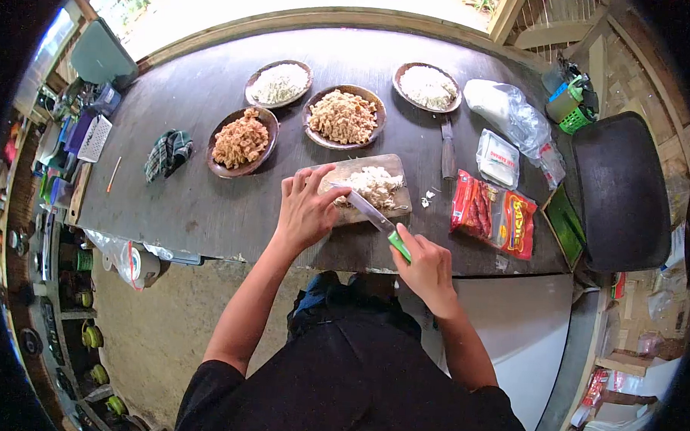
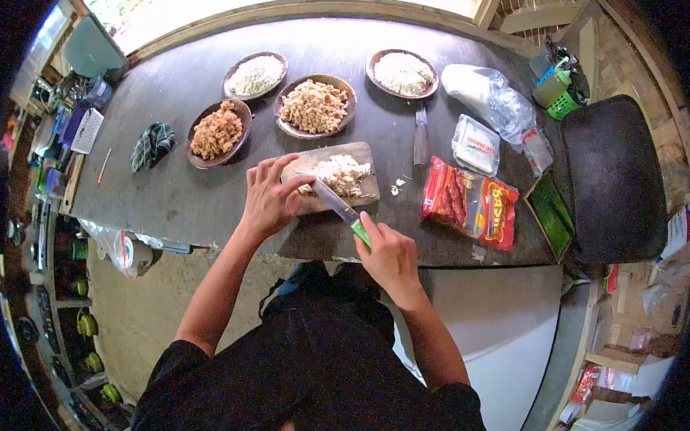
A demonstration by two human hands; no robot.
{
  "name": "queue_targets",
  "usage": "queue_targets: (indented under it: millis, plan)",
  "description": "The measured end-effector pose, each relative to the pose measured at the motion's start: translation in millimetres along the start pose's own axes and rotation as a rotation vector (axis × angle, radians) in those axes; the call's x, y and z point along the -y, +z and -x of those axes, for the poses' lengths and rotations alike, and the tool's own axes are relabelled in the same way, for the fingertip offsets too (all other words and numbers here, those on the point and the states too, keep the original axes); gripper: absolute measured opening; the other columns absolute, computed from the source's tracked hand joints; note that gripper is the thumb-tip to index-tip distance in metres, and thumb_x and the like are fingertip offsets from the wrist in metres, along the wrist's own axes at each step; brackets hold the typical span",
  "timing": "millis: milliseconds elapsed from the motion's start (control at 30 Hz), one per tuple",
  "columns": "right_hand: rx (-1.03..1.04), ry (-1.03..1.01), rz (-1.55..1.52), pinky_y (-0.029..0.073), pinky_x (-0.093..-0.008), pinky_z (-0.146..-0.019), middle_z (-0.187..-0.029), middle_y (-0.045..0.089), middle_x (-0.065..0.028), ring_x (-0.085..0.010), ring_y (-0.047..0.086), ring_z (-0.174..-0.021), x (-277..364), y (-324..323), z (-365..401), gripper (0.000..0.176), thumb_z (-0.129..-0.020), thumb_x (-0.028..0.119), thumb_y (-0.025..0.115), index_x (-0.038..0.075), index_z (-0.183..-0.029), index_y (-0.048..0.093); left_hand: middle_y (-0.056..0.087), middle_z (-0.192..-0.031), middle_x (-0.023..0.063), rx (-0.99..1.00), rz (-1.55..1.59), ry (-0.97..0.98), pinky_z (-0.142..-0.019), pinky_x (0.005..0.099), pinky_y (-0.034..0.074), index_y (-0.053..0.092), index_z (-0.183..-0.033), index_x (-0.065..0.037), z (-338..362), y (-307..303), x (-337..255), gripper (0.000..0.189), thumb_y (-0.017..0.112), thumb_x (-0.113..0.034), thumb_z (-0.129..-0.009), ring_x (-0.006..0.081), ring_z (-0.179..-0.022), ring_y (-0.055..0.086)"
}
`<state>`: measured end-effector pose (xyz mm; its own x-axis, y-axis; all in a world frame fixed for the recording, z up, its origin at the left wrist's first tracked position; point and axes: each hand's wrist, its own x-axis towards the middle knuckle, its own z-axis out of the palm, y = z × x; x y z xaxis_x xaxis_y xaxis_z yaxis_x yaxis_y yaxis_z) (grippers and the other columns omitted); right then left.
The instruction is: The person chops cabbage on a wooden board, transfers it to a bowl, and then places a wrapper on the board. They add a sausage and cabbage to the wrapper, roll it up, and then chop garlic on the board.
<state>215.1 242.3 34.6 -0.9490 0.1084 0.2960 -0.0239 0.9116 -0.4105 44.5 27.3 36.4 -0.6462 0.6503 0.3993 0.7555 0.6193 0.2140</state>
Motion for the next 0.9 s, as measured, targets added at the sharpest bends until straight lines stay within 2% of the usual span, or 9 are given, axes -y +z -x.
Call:
queue_targets:
  millis: [167,267,333,367,433,467,533,667,900]
  plan:
    - [-0.013,0.070,-0.067,0.053,-0.0443,-0.060,-0.078,0.065,-0.0117,-0.0340,0.067,-0.068,-12,2,6,0.032,-0.088,0.023,0.076,0.008,-0.116,0.073,0.054,-0.143,0.0021,-0.058,-0.002,-0.092,-0.104,0.0434,0.034,0.073,-0.123,-0.029,14,6,9,0.042,0.074,-0.024,-0.082,0.0274,-0.126,0.048]
    - [-0.066,0.164,-0.182,0.053,-0.0468,-0.064,-0.079,0.065,-0.0133,-0.0372,0.067,-0.072,-18,10,3,0.022,-0.087,0.021,0.076,0.006,-0.104,0.072,0.054,-0.142,0.0034,-0.075,-0.004,-0.265,-0.102,0.0454,0.035,0.071,-0.126,-0.023,24,5,13,0.044,0.076,-0.035,-0.083,0.0273,-0.125,0.049]
    - [-0.046,0.274,-0.196,0.053,-0.0481,-0.068,-0.083,0.066,-0.0155,-0.0394,0.068,-0.078,-21,10,-6,0.019,-0.087,0.019,0.075,0.004,-0.096,0.068,0.052,-0.148,0.0060,0.060,-0.016,-0.441,-0.106,0.0475,0.034,0.063,-0.139,-0.025,29,3,15,0.073,0.081,-0.057,-0.076,0.0293,-0.131,0.047]
    - [-0.082,0.273,-0.184,0.054,-0.0484,-0.073,-0.091,0.068,-0.0182,-0.0404,0.068,-0.085,-22,11,-17,0.020,-0.086,0.018,0.075,0.002,-0.094,0.066,0.052,-0.148,0.0060,0.056,-0.017,-0.444,-0.106,0.0475,0.034,0.063,-0.139,-0.025,29,1,15,0.073,0.081,-0.057,-0.076,0.0293,-0.131,0.047]
    - [-0.114,0.261,-0.185,0.054,-0.0485,-0.075,-0.096,0.068,-0.0193,-0.0408,0.068,-0.088,-22,17,-27,0.020,-0.086,0.018,0.075,0.001,-0.094,0.066,0.047,-0.153,0.0114,0.090,-0.004,-0.372,-0.109,0.0507,0.031,0.048,-0.153,-0.025,30,-2,13,0.111,0.084,-0.073,-0.060,0.0318,-0.137,0.043]
    - [-0.144,0.252,-0.186,0.055,-0.0487,-0.078,-0.101,0.068,-0.0204,-0.0413,0.068,-0.091,-24,21,-31,0.021,-0.086,0.017,0.074,0.000,-0.095,0.066,0.047,-0.153,0.0114,0.086,-0.004,-0.376,-0.109,0.0507,0.031,0.048,-0.153,-0.025,30,1,16,0.111,0.084,-0.073,-0.060,0.0318,-0.137,0.043]
    - [-0.149,0.205,-0.185,0.055,-0.0490,-0.082,-0.109,0.069,-0.0216,-0.0419,0.068,-0.096,-31,32,-38,0.022,-0.086,0.018,0.074,-0.001,-0.095,0.066,0.044,-0.154,0.0164,0.155,-0.077,-0.311,-0.110,0.0518,0.030,0.036,-0.160,-0.027,26,6,22,0.134,0.084,-0.080,-0.048,0.0332,-0.140,0.041]
    - [-0.068,0.259,-0.192,0.055,-0.0484,-0.083,-0.110,0.071,-0.0217,-0.0413,0.069,-0.096,-30,33,-49,0.024,-0.085,0.019,0.074,-0.002,-0.094,0.066,0.042,-0.155,0.0187,0.236,-0.038,-0.319,-0.112,0.0534,0.029,0.034,-0.161,-0.028,15,3,26,0.136,0.087,-0.077,-0.046,0.0344,-0.142,0.039]
    - [-0.048,0.368,-0.294,0.055,-0.0461,-0.080,-0.100,0.072,-0.0218,-0.0407,0.069,-0.090,-21,22,-48,0.026,-0.084,0.020,0.076,-0.003,-0.090,0.065,0.036,-0.155,0.0238,0.331,0.108,-0.420,-0.112,0.0556,0.033,0.034,-0.160,-0.034,10,1,19,0.137,0.100,-0.055,-0.042,0.0417,-0.140,0.037]
